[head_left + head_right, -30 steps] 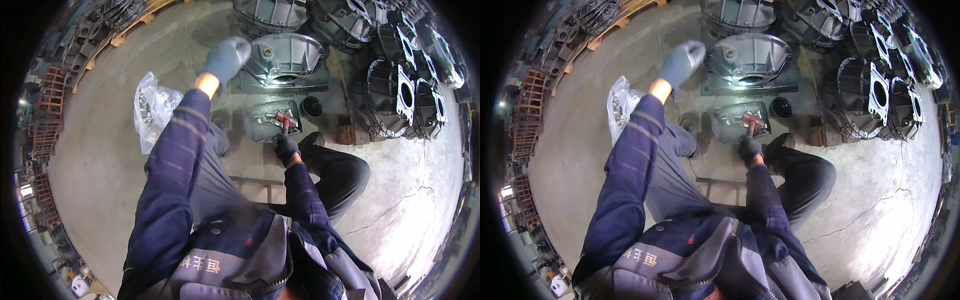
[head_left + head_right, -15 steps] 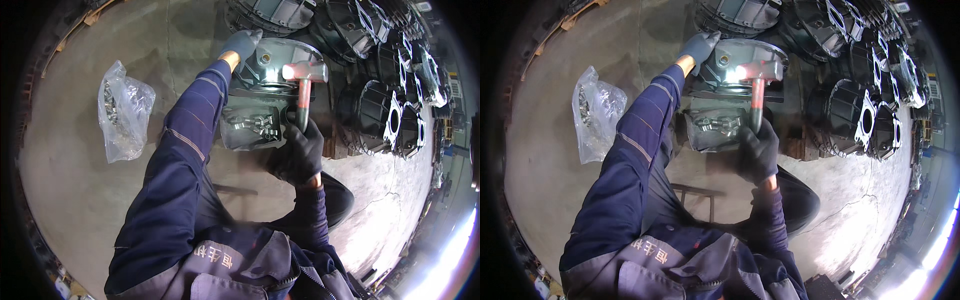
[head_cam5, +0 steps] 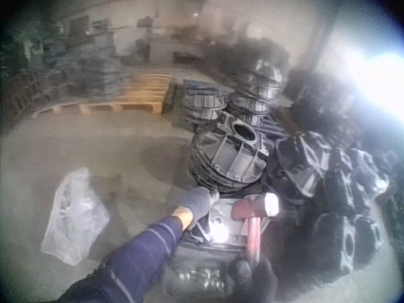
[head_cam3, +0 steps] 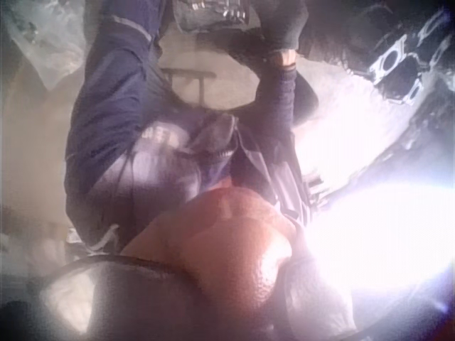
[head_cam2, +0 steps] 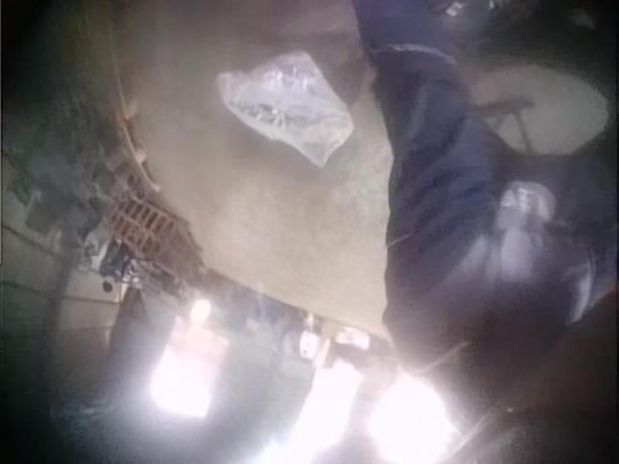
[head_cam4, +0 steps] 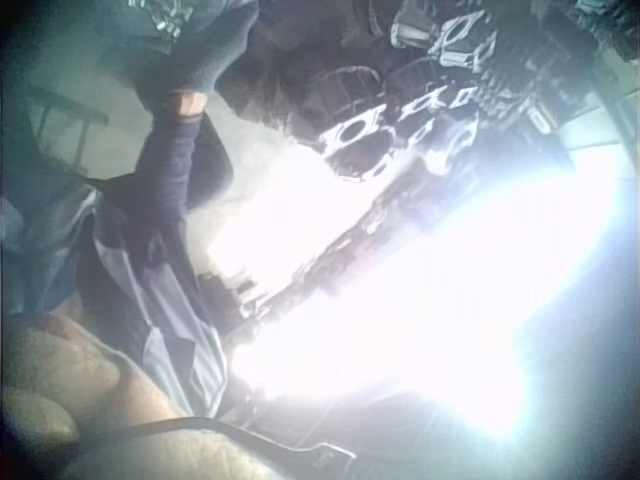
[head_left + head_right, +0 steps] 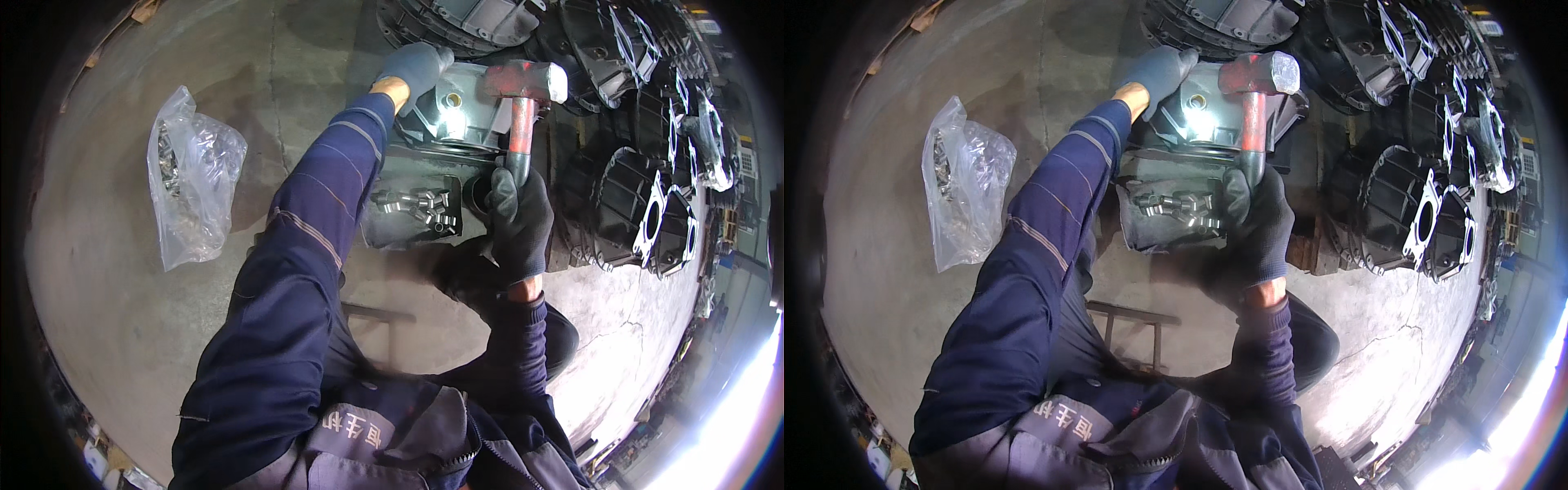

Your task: The person sits on the floor and uses a hammer to tap pins into a metal housing. They repeatedly insert pins and strike them to secure the assembly, handling multiple metal parts and tools throughout the process.

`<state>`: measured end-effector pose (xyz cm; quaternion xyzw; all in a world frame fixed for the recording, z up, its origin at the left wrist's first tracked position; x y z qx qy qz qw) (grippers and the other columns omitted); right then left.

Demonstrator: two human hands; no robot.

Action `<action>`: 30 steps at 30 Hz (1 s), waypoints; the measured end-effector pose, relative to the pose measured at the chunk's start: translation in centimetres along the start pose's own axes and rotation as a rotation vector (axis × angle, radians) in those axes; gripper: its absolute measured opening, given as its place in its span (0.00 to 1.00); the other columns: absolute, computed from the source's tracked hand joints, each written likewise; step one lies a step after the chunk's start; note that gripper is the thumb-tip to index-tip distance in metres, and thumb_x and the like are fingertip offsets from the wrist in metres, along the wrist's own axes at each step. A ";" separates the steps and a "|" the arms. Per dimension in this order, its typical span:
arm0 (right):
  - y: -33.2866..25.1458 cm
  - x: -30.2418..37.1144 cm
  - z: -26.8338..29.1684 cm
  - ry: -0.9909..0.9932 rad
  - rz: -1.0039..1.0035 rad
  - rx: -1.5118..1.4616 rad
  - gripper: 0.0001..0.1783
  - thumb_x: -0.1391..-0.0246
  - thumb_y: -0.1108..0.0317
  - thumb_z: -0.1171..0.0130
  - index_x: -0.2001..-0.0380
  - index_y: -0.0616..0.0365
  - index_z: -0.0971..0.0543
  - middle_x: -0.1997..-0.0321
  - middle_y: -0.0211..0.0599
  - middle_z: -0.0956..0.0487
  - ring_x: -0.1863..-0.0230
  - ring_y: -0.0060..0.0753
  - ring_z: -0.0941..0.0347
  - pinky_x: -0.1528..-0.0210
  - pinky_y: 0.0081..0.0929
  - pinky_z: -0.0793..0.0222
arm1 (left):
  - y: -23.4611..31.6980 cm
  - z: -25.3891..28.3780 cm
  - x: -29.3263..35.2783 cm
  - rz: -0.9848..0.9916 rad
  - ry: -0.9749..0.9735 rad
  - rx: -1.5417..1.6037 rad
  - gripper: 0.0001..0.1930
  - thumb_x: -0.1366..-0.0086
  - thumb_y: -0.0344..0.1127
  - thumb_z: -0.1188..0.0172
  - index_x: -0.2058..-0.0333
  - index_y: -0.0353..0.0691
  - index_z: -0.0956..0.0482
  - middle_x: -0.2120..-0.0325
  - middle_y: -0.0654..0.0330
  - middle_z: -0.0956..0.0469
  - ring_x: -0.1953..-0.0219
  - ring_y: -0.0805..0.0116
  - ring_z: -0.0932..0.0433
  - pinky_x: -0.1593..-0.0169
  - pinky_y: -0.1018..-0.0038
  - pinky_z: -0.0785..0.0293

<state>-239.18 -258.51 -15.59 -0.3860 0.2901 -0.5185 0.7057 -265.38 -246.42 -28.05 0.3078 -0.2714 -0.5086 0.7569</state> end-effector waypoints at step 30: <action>1.2 -1.9 -1.8 -0.089 0.133 0.305 0.16 0.37 0.61 0.37 0.50 0.58 0.22 0.67 0.56 0.17 0.64 0.57 0.16 0.62 0.42 0.21 | -1.0 -1.1 -1.4 -0.057 0.013 -0.027 0.30 0.26 0.56 0.55 0.52 0.33 0.17 0.54 0.37 0.19 0.48 0.37 0.20 0.43 0.52 0.27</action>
Point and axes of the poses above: each hand's wrist, its own x-axis away from the middle knuckle, its own z-axis out of the back of the hand, y = z × x, the point moved 6 cm from there along -x, towards the middle knuckle
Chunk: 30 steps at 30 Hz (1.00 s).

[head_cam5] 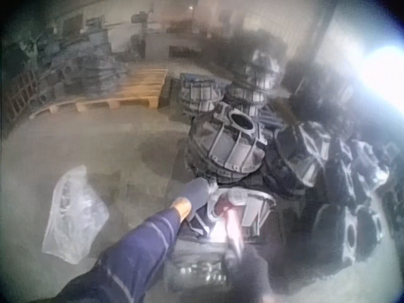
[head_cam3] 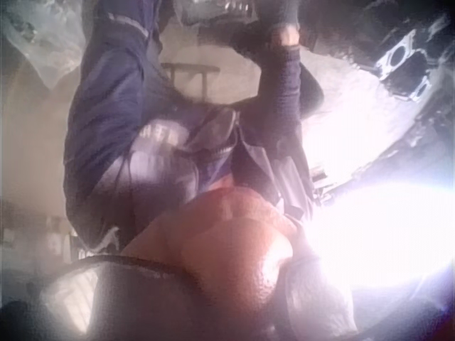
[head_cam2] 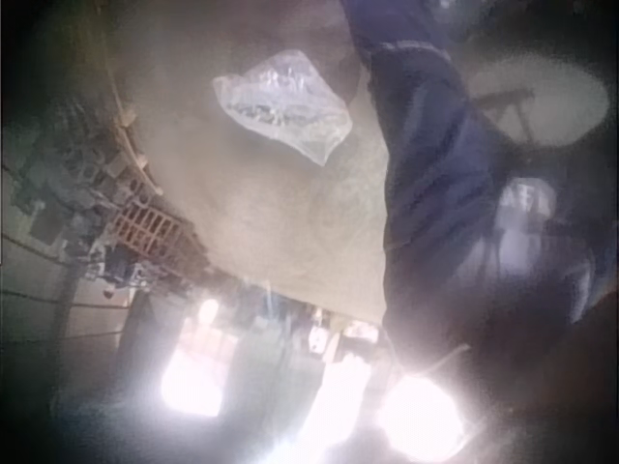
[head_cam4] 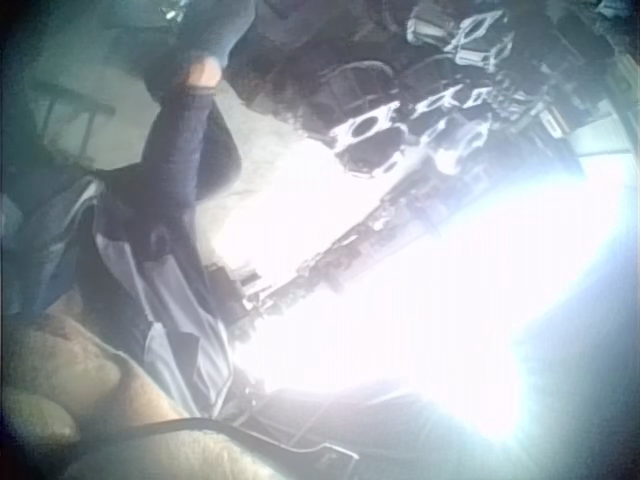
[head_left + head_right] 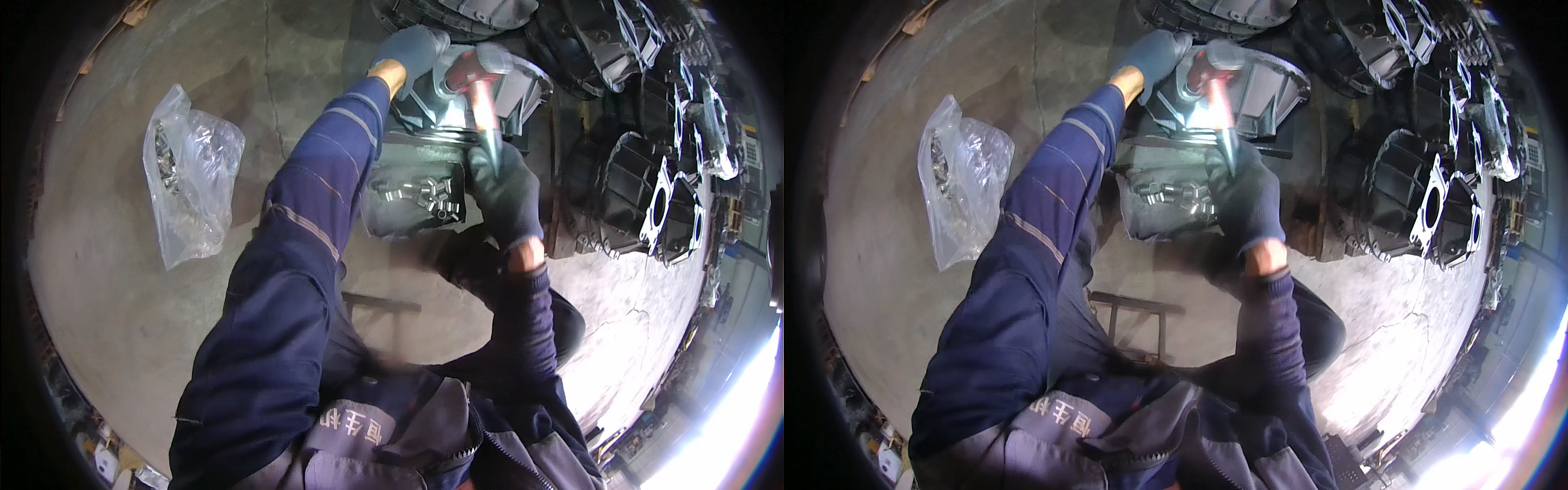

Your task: The person sits on the floor and uses a hammer to tap pins into a metal housing. They repeatedly insert pins and strike them to secure the assembly, handling multiple metal parts and tools throughout the process.

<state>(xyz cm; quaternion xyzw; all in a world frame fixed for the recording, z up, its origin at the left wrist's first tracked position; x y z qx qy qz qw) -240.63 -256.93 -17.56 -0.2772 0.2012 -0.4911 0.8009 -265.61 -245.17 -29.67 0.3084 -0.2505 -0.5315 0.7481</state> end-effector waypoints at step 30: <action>29.2 10.9 -22.3 -0.156 -0.701 0.134 0.20 0.47 0.60 0.36 0.52 0.58 0.18 0.53 0.54 0.16 0.51 0.58 0.19 0.48 0.48 0.24 | -1.7 -0.2 0.6 0.065 0.016 0.078 0.27 0.24 0.52 0.54 0.55 0.30 0.18 0.51 0.36 0.20 0.45 0.41 0.21 0.47 0.51 0.26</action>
Point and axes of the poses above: each hand's wrist, its own x-axis away from the middle knuckle, its own z-axis out of the back of the hand, y = z × x, the point moved 6 cm from there along -x, towards the middle knuckle
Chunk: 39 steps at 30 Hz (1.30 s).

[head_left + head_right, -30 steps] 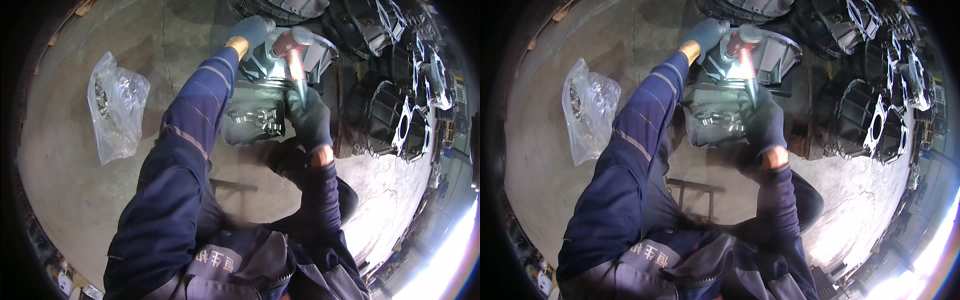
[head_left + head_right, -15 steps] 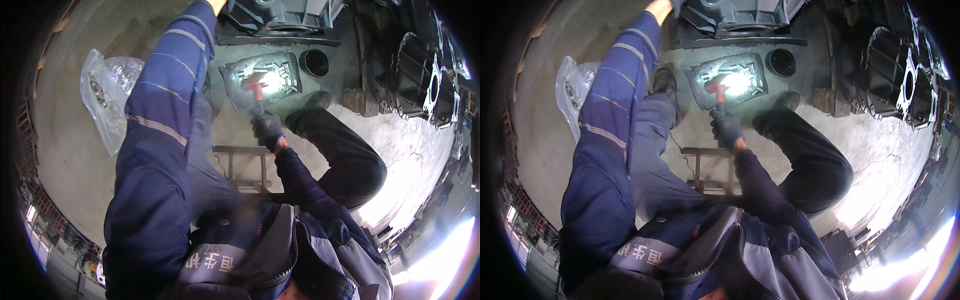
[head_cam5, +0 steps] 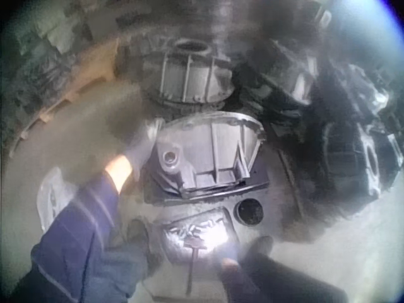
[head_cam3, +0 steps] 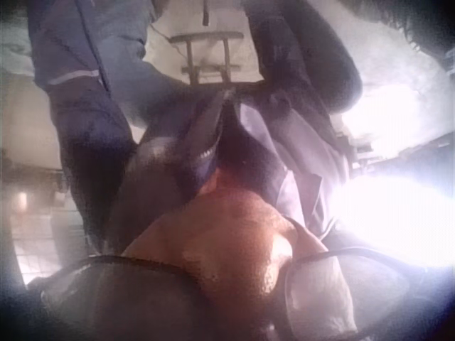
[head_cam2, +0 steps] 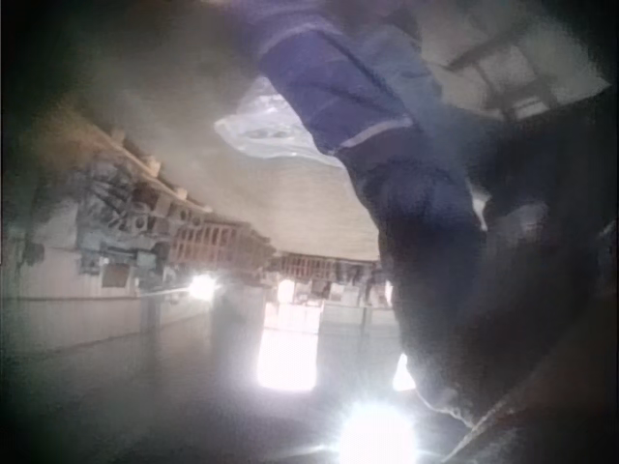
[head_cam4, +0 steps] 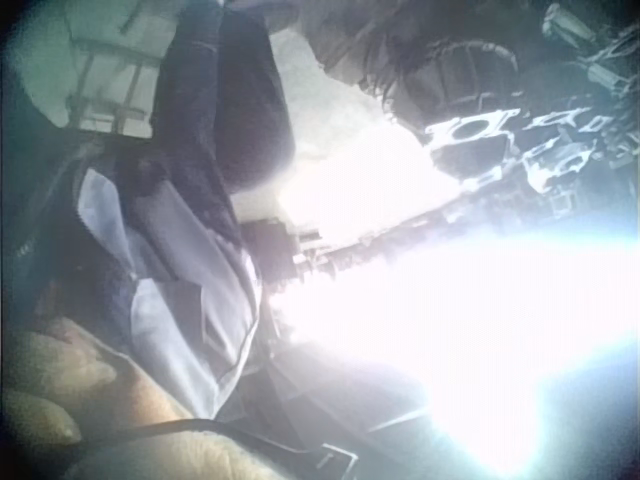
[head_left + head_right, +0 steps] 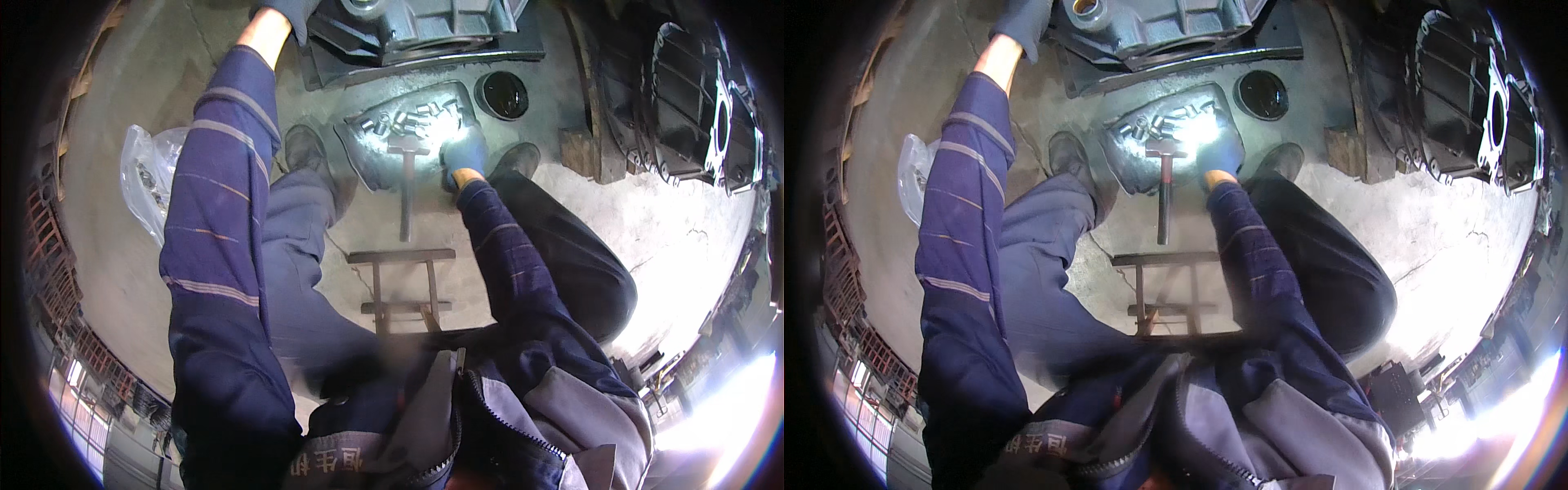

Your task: The person sits on the floor and uses a hammer to tap pins into a metal housing. They repeatedly insert pins and strike them to secure the assembly, handling multiple metal parts and tools throughout the process.

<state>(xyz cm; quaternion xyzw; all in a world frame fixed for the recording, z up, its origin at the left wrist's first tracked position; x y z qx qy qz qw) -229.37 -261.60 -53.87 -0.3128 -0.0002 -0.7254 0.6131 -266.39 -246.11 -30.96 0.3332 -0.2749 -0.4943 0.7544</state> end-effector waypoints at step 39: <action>-29.3 3.1 23.5 0.122 0.737 -1.046 0.18 0.49 0.79 0.29 0.54 0.71 0.19 0.58 0.39 0.15 0.59 0.26 0.19 0.56 0.24 0.20 | 3.0 1.3 1.3 0.072 -0.055 -0.049 0.31 0.27 0.56 0.54 0.56 0.29 0.17 0.55 0.37 0.17 0.50 0.38 0.19 0.45 0.53 0.28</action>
Point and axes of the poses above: each hand's wrist, its own x-axis away from the middle knuckle, its own z-axis out of the back of the hand, y = z × x, the point moved 6 cm from there along -x, towards the middle knuckle
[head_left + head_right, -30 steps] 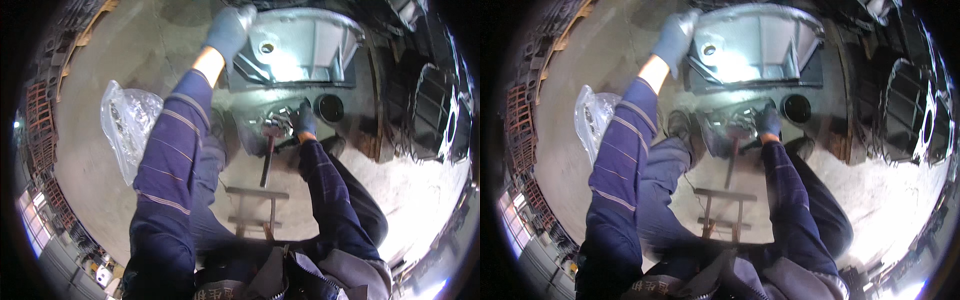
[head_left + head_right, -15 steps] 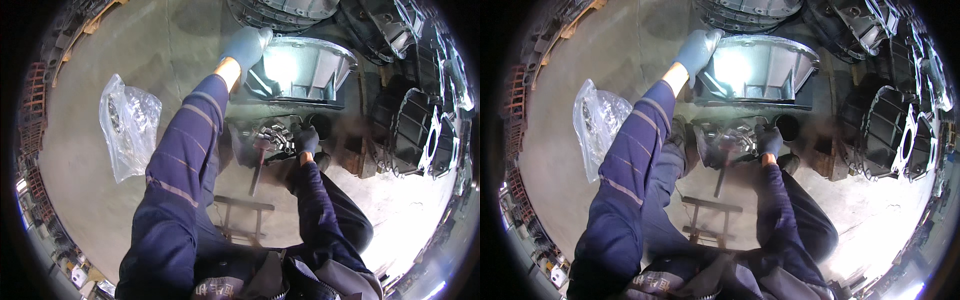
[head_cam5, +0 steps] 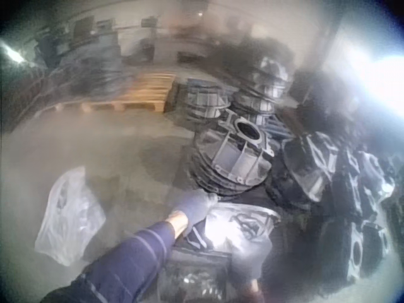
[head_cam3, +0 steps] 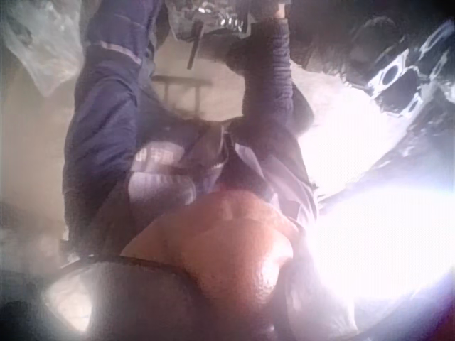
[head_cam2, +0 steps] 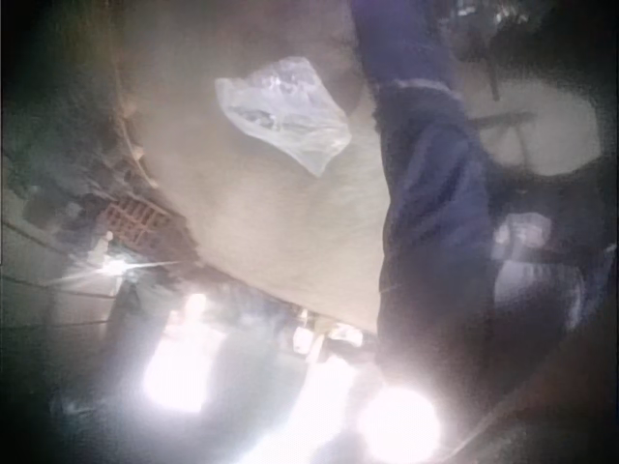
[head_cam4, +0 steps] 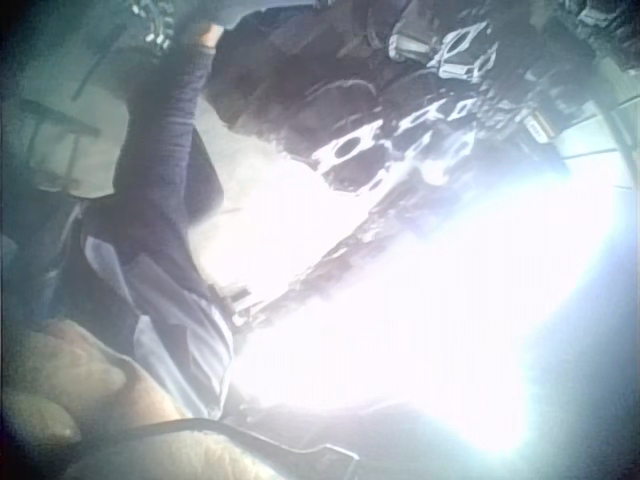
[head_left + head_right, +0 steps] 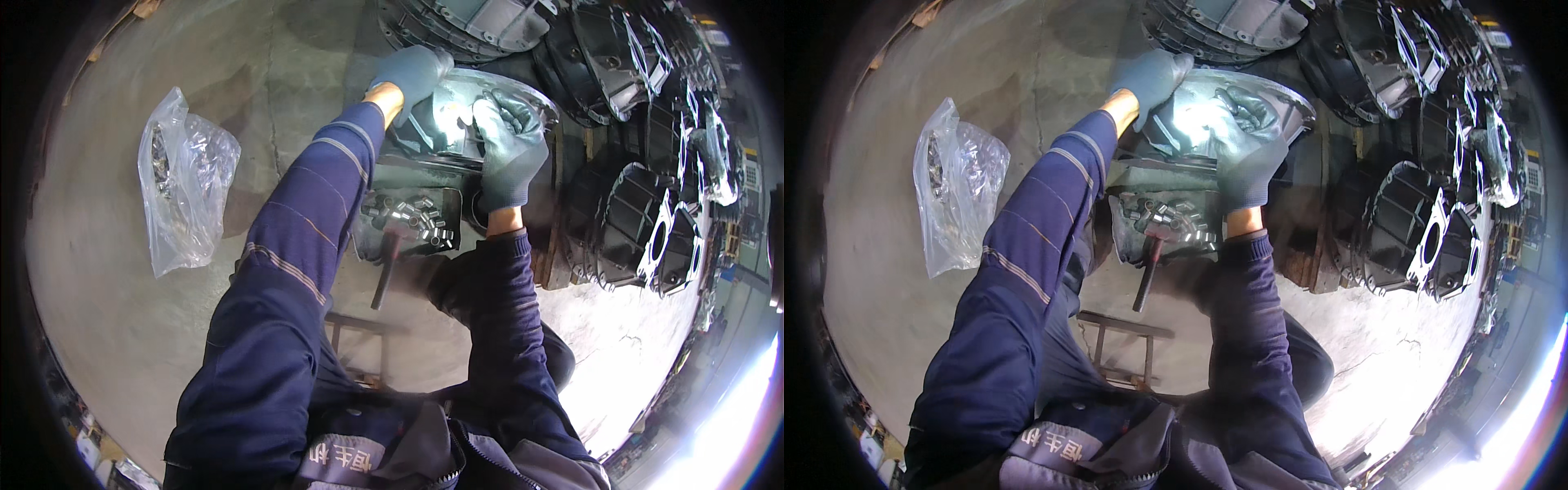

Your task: The person sits on the floor and uses a hammer to tap pins into a metal housing. They repeatedly insert pins and strike them to secure the assembly, handling multiple metal parts and tools throughout the process.

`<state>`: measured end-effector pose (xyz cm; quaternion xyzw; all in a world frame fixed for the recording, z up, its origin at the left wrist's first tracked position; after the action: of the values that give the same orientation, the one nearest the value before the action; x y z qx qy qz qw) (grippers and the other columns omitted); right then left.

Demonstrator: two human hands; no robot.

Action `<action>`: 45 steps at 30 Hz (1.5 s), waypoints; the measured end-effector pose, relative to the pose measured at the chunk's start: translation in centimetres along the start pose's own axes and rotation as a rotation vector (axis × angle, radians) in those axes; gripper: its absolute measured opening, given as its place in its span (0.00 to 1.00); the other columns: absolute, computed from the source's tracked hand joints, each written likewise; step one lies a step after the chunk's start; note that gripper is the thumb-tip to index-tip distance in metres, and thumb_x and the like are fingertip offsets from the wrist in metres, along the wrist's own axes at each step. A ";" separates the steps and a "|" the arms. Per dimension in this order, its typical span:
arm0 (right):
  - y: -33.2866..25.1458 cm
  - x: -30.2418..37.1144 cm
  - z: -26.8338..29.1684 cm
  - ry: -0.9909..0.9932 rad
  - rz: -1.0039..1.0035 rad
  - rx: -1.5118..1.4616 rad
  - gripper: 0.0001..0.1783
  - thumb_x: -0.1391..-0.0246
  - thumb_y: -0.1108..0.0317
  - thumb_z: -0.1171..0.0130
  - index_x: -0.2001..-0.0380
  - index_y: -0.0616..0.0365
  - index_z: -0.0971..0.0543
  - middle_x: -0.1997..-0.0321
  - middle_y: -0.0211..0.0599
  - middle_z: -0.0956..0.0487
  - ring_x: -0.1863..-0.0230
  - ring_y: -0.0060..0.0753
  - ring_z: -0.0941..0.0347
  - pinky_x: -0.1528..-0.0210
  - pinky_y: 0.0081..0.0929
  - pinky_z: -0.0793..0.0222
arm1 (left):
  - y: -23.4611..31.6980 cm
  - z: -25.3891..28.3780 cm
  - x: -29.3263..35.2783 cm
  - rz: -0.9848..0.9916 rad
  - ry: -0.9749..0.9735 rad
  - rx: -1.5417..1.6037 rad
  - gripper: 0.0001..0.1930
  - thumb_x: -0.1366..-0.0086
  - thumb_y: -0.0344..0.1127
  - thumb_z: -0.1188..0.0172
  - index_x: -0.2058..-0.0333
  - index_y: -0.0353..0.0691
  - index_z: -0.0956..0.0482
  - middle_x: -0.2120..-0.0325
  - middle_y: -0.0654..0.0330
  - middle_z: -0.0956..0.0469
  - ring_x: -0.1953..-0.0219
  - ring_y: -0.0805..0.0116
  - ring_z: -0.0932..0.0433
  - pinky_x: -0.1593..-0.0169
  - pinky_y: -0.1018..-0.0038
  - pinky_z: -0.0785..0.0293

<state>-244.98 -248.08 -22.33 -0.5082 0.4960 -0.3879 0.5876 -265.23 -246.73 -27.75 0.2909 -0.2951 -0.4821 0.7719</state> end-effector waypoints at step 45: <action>-4.8 14.1 8.7 -0.172 -0.389 0.207 0.15 0.44 0.70 0.38 0.54 0.62 0.22 0.61 0.32 0.20 0.62 0.22 0.27 0.64 0.24 0.30 | 0.3 0.3 -0.1 0.021 -0.050 -0.029 0.33 0.25 0.58 0.55 0.51 0.28 0.19 0.52 0.36 0.19 0.49 0.38 0.19 0.44 0.52 0.28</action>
<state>-233.37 -260.66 -20.40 -0.5625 0.2943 -0.4978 0.5909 -265.31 -246.61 -27.35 0.2643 -0.3101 -0.4854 0.7736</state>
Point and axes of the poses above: each hand's wrist, its own x-axis away from the middle knuckle, its own z-axis out of the back of the hand, y = z × x, the point moved 6 cm from there along -x, towards the middle knuckle
